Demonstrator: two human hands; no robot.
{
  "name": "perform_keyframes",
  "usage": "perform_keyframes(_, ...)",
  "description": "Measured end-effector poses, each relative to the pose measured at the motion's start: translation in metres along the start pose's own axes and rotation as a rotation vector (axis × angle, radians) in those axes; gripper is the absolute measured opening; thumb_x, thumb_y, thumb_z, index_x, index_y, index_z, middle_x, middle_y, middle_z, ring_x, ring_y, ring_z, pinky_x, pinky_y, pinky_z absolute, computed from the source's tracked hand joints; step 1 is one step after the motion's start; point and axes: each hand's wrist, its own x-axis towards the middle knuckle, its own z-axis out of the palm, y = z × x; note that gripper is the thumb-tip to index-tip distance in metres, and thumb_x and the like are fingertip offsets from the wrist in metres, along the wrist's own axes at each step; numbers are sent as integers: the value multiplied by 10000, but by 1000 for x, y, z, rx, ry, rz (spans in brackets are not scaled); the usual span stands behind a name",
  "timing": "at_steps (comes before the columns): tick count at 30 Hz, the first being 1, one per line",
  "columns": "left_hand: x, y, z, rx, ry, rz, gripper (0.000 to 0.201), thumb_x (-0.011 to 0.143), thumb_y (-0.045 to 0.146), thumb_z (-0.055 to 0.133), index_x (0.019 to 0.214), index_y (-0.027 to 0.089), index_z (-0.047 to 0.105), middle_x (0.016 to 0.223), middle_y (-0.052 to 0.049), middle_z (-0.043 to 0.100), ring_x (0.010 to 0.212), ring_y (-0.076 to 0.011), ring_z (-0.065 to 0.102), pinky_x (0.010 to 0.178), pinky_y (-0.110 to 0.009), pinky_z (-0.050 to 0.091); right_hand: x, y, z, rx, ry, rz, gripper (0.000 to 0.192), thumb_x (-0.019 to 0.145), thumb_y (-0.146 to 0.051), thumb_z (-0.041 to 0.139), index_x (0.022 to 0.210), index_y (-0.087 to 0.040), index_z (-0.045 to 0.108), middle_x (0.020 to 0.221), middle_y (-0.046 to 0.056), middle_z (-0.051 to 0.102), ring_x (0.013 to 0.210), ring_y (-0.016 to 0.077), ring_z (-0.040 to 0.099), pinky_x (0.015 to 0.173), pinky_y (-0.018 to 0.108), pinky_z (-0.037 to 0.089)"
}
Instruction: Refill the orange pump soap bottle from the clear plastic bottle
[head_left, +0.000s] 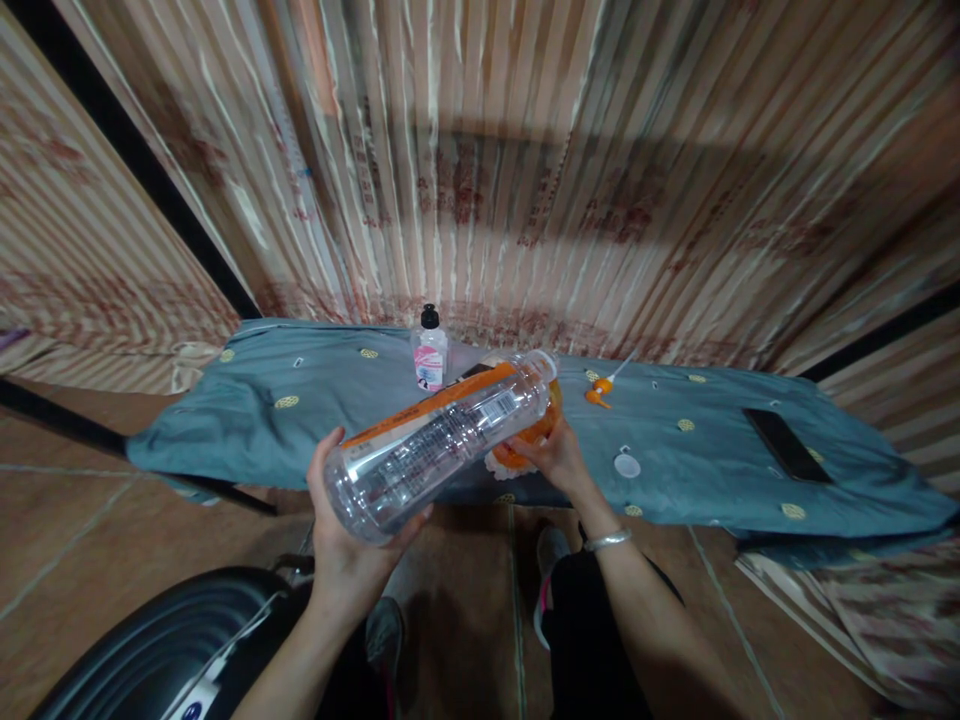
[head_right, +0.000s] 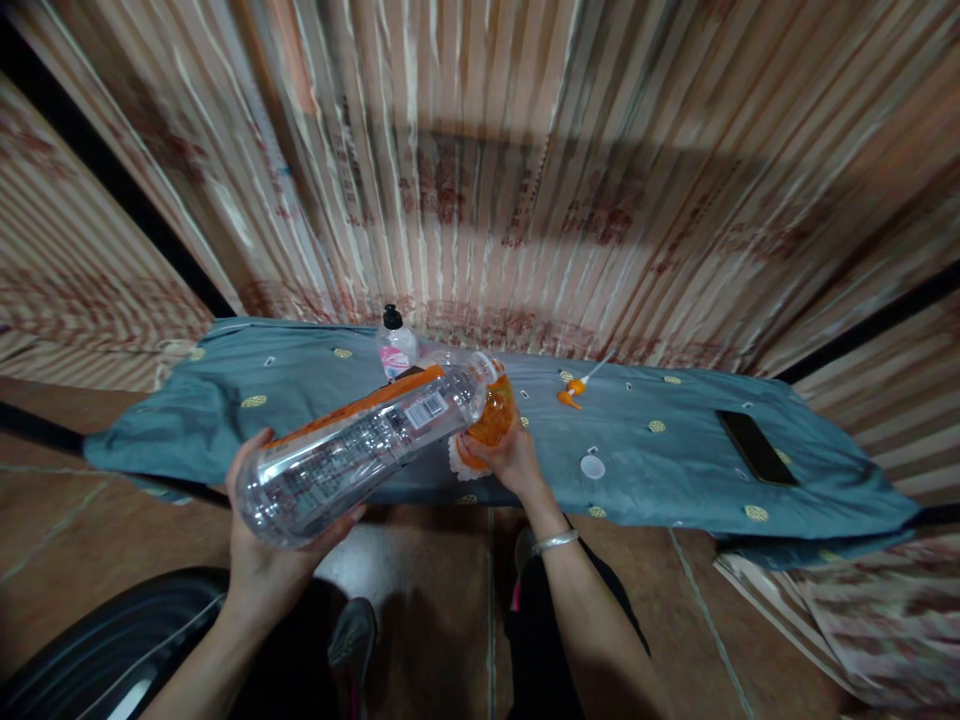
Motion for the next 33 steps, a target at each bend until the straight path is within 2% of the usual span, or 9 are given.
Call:
perform_keyframes(2,2,-3,-3,81,-51,58,1128,330,141,913,1348,330,465,1103,-13,624,906,-253,657,877,-480,580,0,2,0,5,5,11,842,627,-462,868,1334,-201,492,1197,111,722,1096,309,697,1020,494,537)
perform_keyframes(4,4,-2,-5,97,-52,84,1115,360,146,912,1361,320,454,1080,-12,633,875,-249,666,913,-502,565,1,5,0,9,13,13,852,616,-460,877,1333,-203,494,1194,110,723,1094,309,697,1017,492,540)
perform_keyframes(9,1,2,-1,53,-28,52,1129,305,48,889,1331,303,493,1082,-25,639,916,-278,669,790,-434,611,3,11,0,29,1,2,855,605,-430,898,1340,-228,512,1213,98,718,1127,317,680,1033,512,528)
perform_keyframes(12,0,3,0,30,30,78,1084,326,53,884,1316,311,523,1151,-34,630,1008,-294,650,822,-414,602,3,11,0,39,-2,7,856,605,-434,898,1344,-237,515,1212,93,720,1128,322,679,1022,520,534)
perform_keyframes(17,4,2,-4,57,-41,54,1107,305,33,875,1301,328,491,1097,-15,630,943,-267,661,847,-427,595,2,9,-1,28,6,14,864,603,-440,896,1349,-231,513,1185,86,729,1100,313,690,1009,510,544)
perform_keyframes(20,4,3,-3,75,-19,57,1107,301,40,884,1298,319,493,1099,-13,627,942,-255,657,870,-418,591,2,8,0,37,6,5,856,606,-428,899,1348,-246,513,1189,80,729,1110,310,687,1010,502,546)
perform_keyframes(27,-3,8,5,-94,24,-104,1058,427,108,884,1371,334,465,1129,-47,647,894,-278,677,663,-387,621,2,8,0,46,6,12,863,601,-420,907,1345,-234,512,1213,93,720,1129,316,679,1030,514,530)
perform_keyframes(30,-1,5,2,-34,20,-26,1088,332,47,880,1320,318,515,1125,-34,642,940,-280,665,763,-413,617,3,9,0,33,8,19,845,607,-427,900,1335,-231,519,1203,93,722,1125,317,682,1019,513,533)
perform_keyframes(33,1,1,-1,32,5,79,1095,331,57,883,1327,323,515,1102,-9,637,934,-254,656,903,-440,575,3,10,-1,25,7,14,836,609,-428,896,1331,-237,521,1192,88,728,1125,317,682,1003,506,541)
